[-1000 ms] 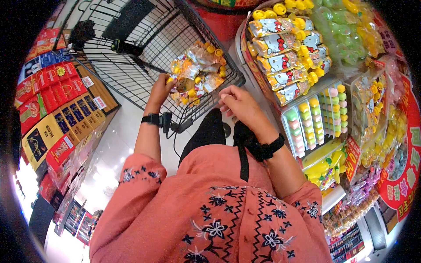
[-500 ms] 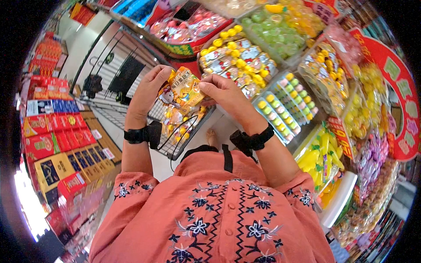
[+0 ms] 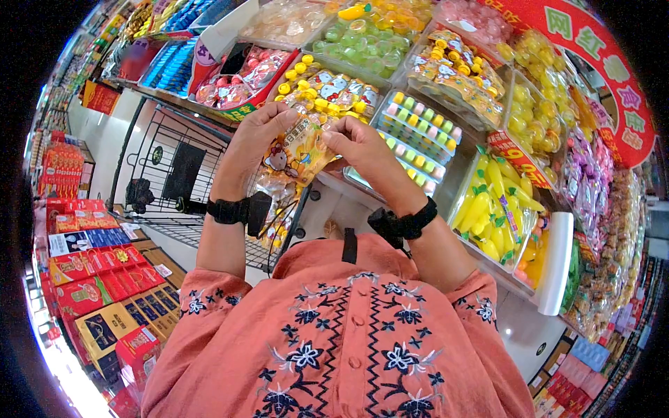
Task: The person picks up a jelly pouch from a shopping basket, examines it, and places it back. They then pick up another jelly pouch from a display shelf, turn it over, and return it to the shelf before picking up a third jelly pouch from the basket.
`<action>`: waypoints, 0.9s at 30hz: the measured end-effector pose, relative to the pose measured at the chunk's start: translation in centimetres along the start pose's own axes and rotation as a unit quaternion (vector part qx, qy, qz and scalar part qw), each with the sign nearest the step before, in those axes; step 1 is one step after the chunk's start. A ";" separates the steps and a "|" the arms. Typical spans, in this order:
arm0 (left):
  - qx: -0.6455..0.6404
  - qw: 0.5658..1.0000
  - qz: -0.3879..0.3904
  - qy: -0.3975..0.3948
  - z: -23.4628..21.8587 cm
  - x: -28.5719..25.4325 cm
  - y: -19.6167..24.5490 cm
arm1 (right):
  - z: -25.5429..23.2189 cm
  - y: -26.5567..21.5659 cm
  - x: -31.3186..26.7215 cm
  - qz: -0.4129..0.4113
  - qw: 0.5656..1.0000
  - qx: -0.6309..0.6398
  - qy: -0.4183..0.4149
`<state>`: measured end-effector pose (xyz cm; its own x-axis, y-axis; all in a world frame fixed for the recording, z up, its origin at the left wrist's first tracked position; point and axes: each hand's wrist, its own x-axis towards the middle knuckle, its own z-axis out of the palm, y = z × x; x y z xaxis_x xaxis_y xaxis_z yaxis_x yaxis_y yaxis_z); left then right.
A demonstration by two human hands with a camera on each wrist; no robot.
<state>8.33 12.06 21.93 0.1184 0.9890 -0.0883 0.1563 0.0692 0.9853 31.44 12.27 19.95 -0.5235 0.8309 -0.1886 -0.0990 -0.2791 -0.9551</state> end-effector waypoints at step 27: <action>-0.227 0.971 -0.018 0.071 2.7 -1.7 -1.9 | -3.4 0.3 -1.3 -0.053 0.991 0.115 0.040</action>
<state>10.48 9.92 19.82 -0.0199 0.9906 -0.1351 -0.2950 0.1233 0.9475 35.00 12.77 19.16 -0.4324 0.8942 -0.1162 -0.3452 -0.2832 -0.8948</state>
